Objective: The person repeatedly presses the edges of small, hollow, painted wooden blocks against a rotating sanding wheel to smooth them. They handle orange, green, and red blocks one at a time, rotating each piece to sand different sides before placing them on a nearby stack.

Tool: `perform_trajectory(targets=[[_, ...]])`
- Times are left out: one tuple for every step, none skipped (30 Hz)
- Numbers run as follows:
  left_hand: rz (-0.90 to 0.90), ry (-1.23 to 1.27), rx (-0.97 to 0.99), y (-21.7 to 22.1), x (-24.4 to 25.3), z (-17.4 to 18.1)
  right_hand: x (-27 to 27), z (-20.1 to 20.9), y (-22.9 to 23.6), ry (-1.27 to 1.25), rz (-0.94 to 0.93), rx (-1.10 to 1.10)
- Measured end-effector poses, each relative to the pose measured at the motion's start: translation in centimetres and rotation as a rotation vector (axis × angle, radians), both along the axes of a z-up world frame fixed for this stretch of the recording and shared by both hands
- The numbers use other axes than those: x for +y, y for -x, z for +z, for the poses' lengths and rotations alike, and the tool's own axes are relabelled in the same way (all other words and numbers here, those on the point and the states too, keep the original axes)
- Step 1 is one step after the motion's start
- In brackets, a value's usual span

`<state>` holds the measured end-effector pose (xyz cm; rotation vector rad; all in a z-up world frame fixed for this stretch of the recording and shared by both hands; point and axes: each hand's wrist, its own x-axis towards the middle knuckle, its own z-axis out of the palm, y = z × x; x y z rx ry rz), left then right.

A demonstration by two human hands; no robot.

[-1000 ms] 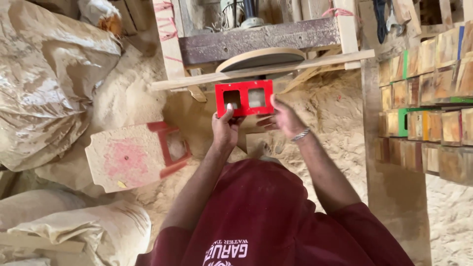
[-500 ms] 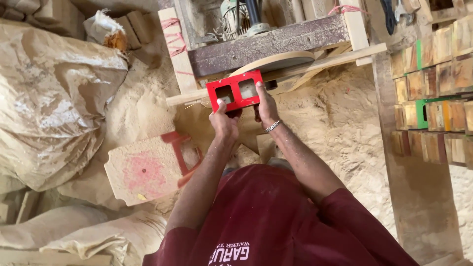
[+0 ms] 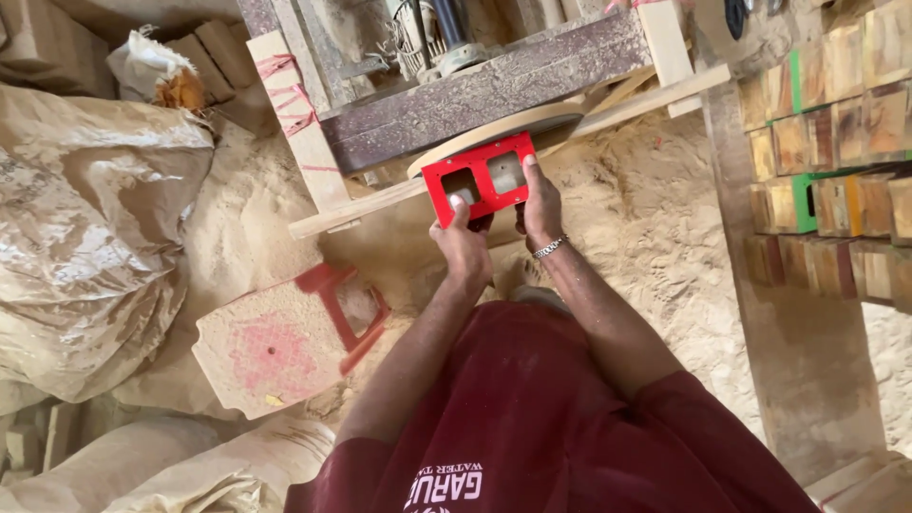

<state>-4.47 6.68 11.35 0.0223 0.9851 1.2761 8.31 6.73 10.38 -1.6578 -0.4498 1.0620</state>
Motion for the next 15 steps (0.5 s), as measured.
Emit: perform_trajectory(targets=[[0.012, 0.066, 0.014, -0.7, 0.1, 0.0, 0.1, 0.0, -0.5, 0.011, -0.019, 0.028], [0.026, 0.133, 0.028, -1.4, 0.1, -0.1, 0.1, 0.1, -1.1, 0.023, -0.036, 0.056], [0.041, 0.200, 0.042, -2.2, 0.1, -0.1, 0.1, 0.2, -1.7, -0.029, -0.032, 0.011], [0.039, 0.212, 0.049, -3.2, 0.2, -0.1, 0.2, 0.4, -2.5, -0.081, -0.027, -0.034], [0.037, 0.225, 0.057, -4.2, 0.2, -0.2, 0.2, 0.6, -3.2, -0.133, -0.020, -0.078], [0.038, 0.236, 0.065, -4.8, 0.1, -0.2, 0.0, 0.9, -3.6, -0.059, -0.051, -0.031], [0.030, 0.207, 0.047, -5.5, -0.1, -0.3, -0.2, 1.3, -4.1, 0.014, -0.080, 0.017], [0.020, 0.175, 0.029, -6.3, -0.1, -0.4, -0.3, 1.9, -4.6, 0.087, -0.109, 0.065], [0.011, 0.144, 0.010, -7.1, -0.1, -0.5, -0.2, 2.4, -5.1, 0.107, -0.114, 0.083], [0.000, 0.113, 0.018, -8.1, 0.0, -0.6, -0.1, 3.1, -5.9, 0.125, -0.120, 0.098], [-0.010, 0.083, 0.026, -9.0, 0.1, -0.7, -0.1, 3.8, -6.5, 0.144, -0.126, 0.113], [-0.018, 0.054, 0.034, -9.9, 0.0, -0.8, 0.0, 4.3, -7.2, 0.148, -0.124, 0.105], [-0.018, 0.088, 0.045, -10.8, -0.1, -1.0, 0.0, 4.8, -7.8, 0.151, -0.123, 0.097], [-0.015, 0.120, 0.057, -11.5, -0.1, -1.2, 0.0, 5.2, -8.4, 0.152, -0.118, 0.091], [-0.012, 0.151, 0.070, -12.3, -0.2, -1.4, 0.0, 5.3, -9.0, 0.165, -0.115, 0.084]])
